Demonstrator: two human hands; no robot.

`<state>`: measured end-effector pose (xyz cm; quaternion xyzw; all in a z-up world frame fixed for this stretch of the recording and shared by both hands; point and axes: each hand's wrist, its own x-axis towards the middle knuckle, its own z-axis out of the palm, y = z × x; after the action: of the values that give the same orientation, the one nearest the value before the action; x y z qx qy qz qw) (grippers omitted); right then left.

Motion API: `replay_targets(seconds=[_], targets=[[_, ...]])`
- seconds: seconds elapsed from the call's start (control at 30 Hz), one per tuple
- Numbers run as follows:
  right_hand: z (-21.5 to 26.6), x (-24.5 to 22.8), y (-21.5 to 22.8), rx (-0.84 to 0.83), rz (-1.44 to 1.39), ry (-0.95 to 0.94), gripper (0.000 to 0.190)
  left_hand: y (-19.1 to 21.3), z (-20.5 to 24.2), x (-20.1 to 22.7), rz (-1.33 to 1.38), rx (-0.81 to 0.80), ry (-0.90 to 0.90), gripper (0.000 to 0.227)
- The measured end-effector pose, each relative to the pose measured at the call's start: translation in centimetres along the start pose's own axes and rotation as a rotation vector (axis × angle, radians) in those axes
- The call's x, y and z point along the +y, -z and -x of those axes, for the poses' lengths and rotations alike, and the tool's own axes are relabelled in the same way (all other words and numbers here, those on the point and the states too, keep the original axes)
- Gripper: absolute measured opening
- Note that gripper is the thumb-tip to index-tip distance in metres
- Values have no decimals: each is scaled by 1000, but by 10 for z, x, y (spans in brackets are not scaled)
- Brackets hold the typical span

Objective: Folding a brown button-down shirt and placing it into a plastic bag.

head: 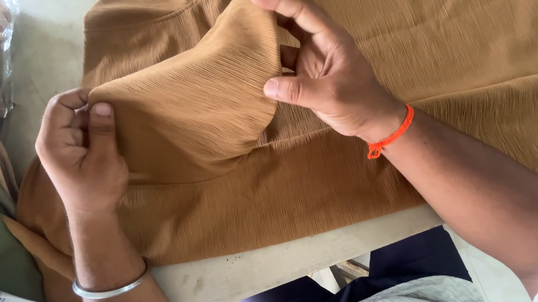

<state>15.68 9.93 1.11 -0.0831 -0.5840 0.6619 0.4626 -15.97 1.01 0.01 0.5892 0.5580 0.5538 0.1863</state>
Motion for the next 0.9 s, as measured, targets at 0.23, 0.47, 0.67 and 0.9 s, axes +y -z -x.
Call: replay_targets(seconds=[0.23, 0.47, 0.67, 0.9], targets=[[0, 8, -7, 31, 1086, 197, 81, 2, 1, -4, 41, 15, 23, 5], [11, 21, -8, 10, 1262, 94, 77, 2, -1, 6, 66, -5, 70, 12], [-2, 20, -10, -94, 1091, 112, 59, -3, -2, 4, -1, -13, 76, 17], [2, -10, -23, 22, 1160, 343, 22, -6, -3, -15, -57, 9, -19, 13]])
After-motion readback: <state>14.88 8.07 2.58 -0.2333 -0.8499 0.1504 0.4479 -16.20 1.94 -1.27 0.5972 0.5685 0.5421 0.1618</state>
